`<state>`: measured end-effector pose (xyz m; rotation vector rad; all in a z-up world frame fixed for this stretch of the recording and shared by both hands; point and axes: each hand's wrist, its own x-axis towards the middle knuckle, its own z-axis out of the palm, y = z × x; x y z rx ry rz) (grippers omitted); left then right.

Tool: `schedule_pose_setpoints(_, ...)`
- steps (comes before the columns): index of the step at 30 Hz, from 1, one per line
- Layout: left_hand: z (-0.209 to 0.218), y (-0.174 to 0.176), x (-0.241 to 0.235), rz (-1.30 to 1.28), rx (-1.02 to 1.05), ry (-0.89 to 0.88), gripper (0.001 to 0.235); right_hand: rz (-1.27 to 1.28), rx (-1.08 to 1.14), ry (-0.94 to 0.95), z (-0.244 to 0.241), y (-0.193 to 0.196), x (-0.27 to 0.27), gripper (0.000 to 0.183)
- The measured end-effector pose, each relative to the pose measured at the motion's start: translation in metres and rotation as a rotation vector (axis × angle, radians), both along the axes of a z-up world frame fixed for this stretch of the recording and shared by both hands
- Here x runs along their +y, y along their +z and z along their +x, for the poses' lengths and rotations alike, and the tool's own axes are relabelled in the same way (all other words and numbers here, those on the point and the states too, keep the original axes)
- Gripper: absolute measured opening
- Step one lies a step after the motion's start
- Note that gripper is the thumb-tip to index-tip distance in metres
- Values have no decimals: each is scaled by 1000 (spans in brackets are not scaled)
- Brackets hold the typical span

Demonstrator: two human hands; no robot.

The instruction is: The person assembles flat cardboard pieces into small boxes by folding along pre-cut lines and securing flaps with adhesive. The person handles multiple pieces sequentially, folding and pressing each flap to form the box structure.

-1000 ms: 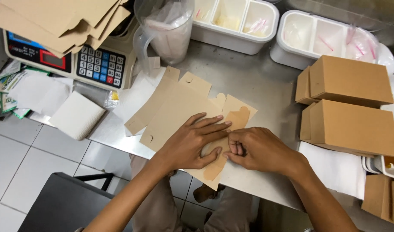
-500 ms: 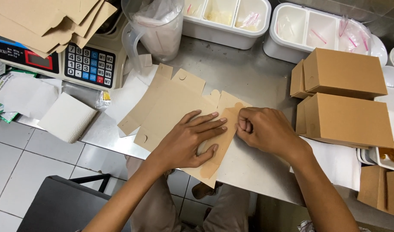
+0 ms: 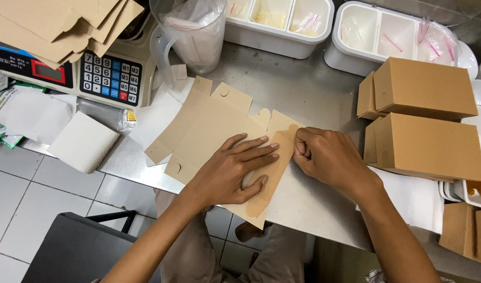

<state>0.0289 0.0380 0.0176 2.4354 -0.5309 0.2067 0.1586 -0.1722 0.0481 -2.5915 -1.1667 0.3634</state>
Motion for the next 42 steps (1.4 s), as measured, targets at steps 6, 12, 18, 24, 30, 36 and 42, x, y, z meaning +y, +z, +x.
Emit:
schedule_pose_setpoints(6,1,-4,-1,5,-6,10,43,-19,162,37,-17,6,8,11)
schedule_pose_setpoints(12,0,-7,0,9,-26,9,42,-115,223,161,-29,16,13,15)
schedule_pose_setpoints(18,-1,-6,-1,2,-33,16,42,-124,308,272,-36,10,13,14)
schedule_pose_setpoints(24,-1,-9,0,6,-34,3,48,-116,347,346,-46,15,16,12)
schedule_pose_setpoints(30,-4,-16,-3,-47,-103,56,66,6,328,289,-36,15,8,17)
schedule_pose_setpoints(36,-7,-21,-3,51,-179,65,71,92,348,44,-31,45,-2,10)
schedule_pose_setpoints(42,-10,-20,-13,190,-216,76,72,151,106,-167,-12,16,-9,15)
